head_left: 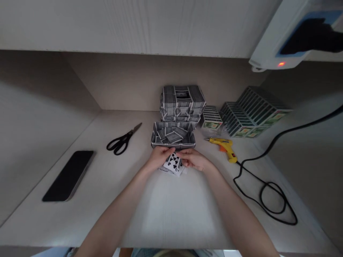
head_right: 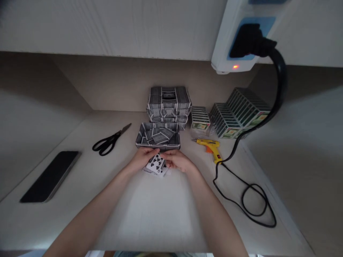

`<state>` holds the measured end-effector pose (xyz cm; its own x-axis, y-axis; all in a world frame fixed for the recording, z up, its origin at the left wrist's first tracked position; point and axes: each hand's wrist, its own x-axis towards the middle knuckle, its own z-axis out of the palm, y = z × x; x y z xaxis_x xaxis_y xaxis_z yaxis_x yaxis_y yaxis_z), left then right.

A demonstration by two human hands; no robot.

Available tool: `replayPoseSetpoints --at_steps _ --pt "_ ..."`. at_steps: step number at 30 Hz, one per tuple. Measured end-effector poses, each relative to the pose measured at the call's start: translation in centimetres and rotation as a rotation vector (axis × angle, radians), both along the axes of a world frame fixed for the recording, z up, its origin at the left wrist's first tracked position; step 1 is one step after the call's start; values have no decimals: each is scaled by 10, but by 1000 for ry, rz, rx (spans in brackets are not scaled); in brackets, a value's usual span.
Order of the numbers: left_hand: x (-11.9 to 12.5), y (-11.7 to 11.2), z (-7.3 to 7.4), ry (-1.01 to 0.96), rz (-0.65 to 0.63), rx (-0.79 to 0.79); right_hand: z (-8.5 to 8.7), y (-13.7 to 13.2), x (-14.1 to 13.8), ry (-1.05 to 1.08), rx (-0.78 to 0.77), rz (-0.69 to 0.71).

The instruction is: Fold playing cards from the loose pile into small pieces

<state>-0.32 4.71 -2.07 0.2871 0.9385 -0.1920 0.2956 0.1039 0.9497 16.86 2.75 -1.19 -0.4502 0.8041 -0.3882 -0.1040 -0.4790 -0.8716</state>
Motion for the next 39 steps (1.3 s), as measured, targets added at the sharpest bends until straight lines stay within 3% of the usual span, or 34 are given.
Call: replayPoseSetpoints --at_steps 7,13,17,19,22,24,29,34,39 --pt "-1 -13 -5 8 34 172 -6 -15 -9 -158 267 -179" --pt "1 -17 -2 -4 -55 292 -6 -19 -14 -208 372 -155" --pt "-4 -24 3 134 -71 502 -5 -18 -11 -194 370 -130" --pt "-11 -27 9 259 -22 686 -7 -17 -9 -164 364 -108" --pt "-24 -26 21 377 210 946 -10 -15 -7 -126 350 -102" --pt "-33 -21 28 492 233 1022 -11 -14 -7 -102 336 -109" --pt "-47 -9 35 681 -18 1026 -12 -13 -6 -61 323 -105" --pt "-47 -23 45 886 -219 898 -14 -13 -4 -60 314 -84" --pt "-29 -47 56 1102 -242 731 -16 -13 -4 -89 361 -38"
